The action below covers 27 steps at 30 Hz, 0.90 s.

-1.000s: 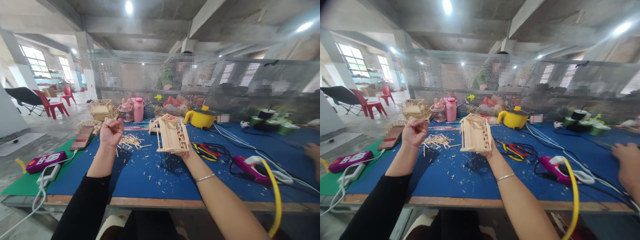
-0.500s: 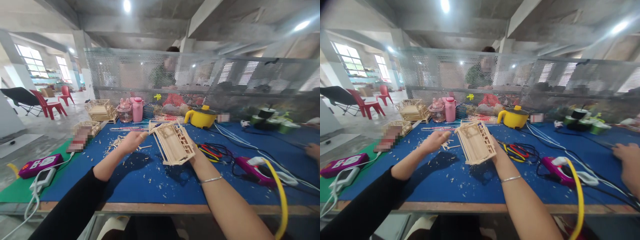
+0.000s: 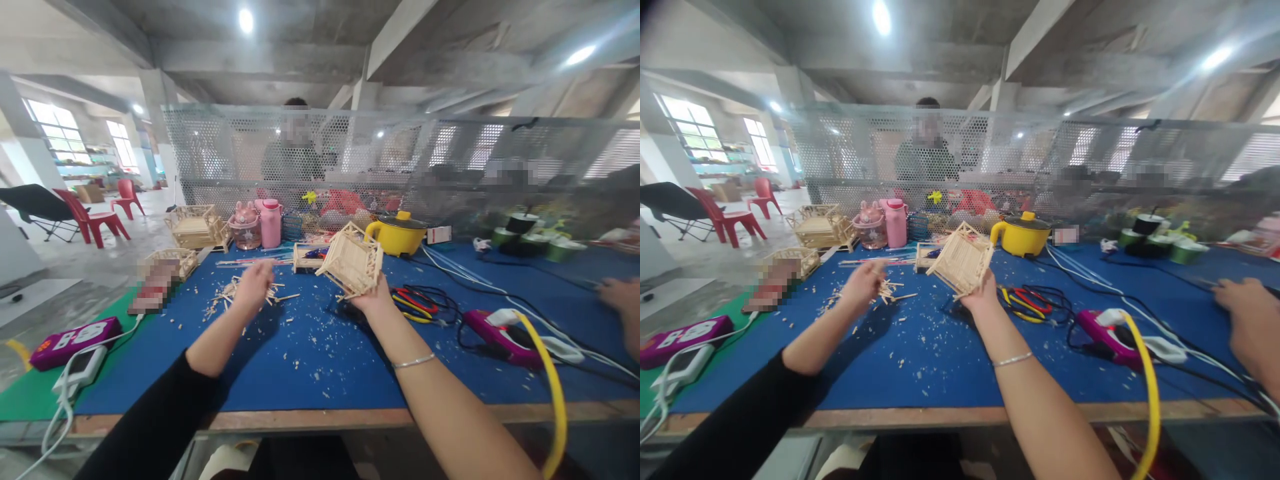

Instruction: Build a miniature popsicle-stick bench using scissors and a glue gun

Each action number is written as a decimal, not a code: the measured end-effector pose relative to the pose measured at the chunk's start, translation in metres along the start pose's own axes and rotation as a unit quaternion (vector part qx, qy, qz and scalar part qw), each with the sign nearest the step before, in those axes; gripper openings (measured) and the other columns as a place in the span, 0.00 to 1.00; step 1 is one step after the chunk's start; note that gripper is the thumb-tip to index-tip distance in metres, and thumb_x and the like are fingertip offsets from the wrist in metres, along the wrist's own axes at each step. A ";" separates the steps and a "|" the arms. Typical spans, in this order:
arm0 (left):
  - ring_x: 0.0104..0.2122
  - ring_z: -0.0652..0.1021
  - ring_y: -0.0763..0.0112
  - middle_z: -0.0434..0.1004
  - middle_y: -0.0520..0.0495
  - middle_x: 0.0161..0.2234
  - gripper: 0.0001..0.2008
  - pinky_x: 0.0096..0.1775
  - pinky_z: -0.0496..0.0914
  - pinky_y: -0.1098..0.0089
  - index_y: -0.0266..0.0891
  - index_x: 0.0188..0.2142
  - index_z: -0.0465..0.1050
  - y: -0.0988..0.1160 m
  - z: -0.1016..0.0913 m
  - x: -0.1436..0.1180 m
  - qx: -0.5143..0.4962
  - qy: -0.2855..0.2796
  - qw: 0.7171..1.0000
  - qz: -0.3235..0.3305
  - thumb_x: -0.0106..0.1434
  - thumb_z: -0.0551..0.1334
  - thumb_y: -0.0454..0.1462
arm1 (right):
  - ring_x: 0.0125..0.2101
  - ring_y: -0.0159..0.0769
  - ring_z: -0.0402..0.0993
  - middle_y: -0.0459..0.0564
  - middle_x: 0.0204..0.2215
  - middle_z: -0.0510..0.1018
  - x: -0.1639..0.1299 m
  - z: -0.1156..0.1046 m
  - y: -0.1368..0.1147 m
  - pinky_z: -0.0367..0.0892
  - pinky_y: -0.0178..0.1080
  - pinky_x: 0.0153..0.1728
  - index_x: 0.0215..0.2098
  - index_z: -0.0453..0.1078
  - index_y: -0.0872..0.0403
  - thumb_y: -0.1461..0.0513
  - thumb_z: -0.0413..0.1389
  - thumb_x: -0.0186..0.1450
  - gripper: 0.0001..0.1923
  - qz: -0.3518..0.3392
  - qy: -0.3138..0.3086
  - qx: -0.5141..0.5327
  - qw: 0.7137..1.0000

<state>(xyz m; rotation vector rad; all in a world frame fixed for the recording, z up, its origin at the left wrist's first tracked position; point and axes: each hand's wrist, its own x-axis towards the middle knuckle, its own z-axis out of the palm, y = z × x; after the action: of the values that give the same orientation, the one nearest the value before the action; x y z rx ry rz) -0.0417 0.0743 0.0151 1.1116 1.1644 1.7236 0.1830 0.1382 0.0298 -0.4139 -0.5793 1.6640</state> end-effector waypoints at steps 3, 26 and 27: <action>0.17 0.61 0.80 0.67 0.55 0.20 0.14 0.20 0.54 0.76 0.36 0.36 0.73 -0.014 0.039 -0.027 0.101 -0.163 0.981 -0.025 0.57 0.60 0.45 | 0.32 0.42 0.79 0.50 0.29 0.82 -0.009 0.011 0.005 0.72 0.51 0.38 0.42 0.73 0.52 0.61 0.41 0.64 0.19 0.007 -0.017 0.000 1.000; 0.19 0.64 0.73 0.61 0.52 0.15 0.29 0.27 0.59 0.70 0.40 0.17 0.58 -0.022 0.055 -0.033 0.208 -0.158 0.963 0.065 0.62 0.42 0.58 | 0.26 0.38 0.77 0.45 0.24 0.80 -0.013 0.022 0.035 0.72 0.45 0.40 0.43 0.72 0.53 0.58 0.43 0.65 0.18 -0.011 -0.023 0.022 0.999; 0.19 0.64 0.73 0.61 0.52 0.15 0.28 0.27 0.59 0.70 0.40 0.18 0.58 -0.021 0.055 -0.034 0.208 -0.160 0.961 0.083 0.62 0.43 0.57 | 0.27 0.38 0.78 0.45 0.25 0.81 -0.014 0.023 0.036 0.72 0.45 0.40 0.44 0.72 0.53 0.58 0.43 0.65 0.18 -0.009 -0.027 0.025 0.999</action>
<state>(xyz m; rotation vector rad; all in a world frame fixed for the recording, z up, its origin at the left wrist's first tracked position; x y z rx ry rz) 0.0230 0.0654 -0.0017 1.7152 1.2831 1.3766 0.1436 0.1177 0.0263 -0.3281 -0.5790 1.6730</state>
